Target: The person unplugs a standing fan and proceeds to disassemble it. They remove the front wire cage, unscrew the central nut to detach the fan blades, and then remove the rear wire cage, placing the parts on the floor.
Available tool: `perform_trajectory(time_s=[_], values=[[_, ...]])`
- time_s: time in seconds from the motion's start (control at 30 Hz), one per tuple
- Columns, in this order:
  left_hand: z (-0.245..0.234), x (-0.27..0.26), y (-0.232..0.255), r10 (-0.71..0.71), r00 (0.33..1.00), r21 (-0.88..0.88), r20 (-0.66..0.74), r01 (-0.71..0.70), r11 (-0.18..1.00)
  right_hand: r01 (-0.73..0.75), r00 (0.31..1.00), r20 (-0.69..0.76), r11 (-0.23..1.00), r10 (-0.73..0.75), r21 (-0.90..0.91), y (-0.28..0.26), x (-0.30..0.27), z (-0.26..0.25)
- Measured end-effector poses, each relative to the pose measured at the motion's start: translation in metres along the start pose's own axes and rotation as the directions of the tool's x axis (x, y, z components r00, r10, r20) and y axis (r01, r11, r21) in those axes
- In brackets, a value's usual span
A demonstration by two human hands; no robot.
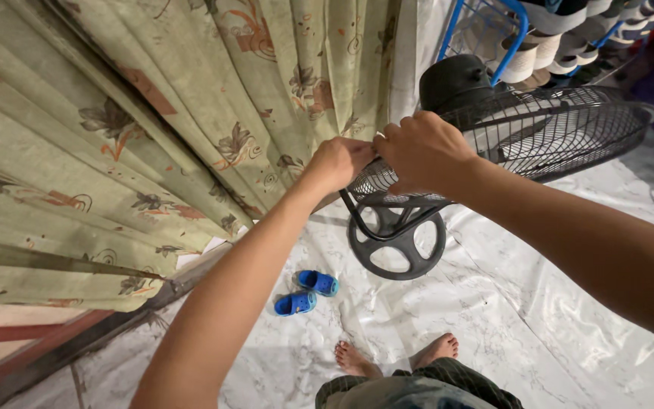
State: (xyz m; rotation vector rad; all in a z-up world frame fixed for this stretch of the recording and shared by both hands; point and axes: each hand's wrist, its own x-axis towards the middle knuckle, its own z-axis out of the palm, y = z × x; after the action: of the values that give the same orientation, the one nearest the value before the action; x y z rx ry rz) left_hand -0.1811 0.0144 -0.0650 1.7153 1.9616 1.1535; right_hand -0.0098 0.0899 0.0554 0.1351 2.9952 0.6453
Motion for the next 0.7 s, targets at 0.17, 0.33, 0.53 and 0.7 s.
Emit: perform_trajectory(time_s=[0.17, 0.33, 0.53, 0.7], values=[[0.004, 0.011, -0.008, -0.025, 0.999, 0.035, 0.024, 0.024, 0.999, -0.006, 1.000, 0.017, 1.000, 0.006, -0.004, 0.004, 0.000, 0.002], [0.000, 0.014, -0.006, -0.044, 0.998, 0.032, 0.051, 0.043, 0.999, -0.006, 1.000, -0.003, 1.000, 0.006, -0.013, 0.006, 0.002, 0.002], [-0.005, 0.012, -0.012, 0.126, 0.986, 0.025, 0.107, -0.130, 0.991, 0.025, 0.999, 0.029, 0.999, -0.024, -0.035, 0.008, 0.004, 0.001], [-0.011, 0.006, -0.011, 0.045, 0.986, 0.113, 0.158, -0.063, 0.992, 0.021, 0.999, 0.039, 1.000, -0.021, -0.018, 0.005, 0.008, 0.002]])
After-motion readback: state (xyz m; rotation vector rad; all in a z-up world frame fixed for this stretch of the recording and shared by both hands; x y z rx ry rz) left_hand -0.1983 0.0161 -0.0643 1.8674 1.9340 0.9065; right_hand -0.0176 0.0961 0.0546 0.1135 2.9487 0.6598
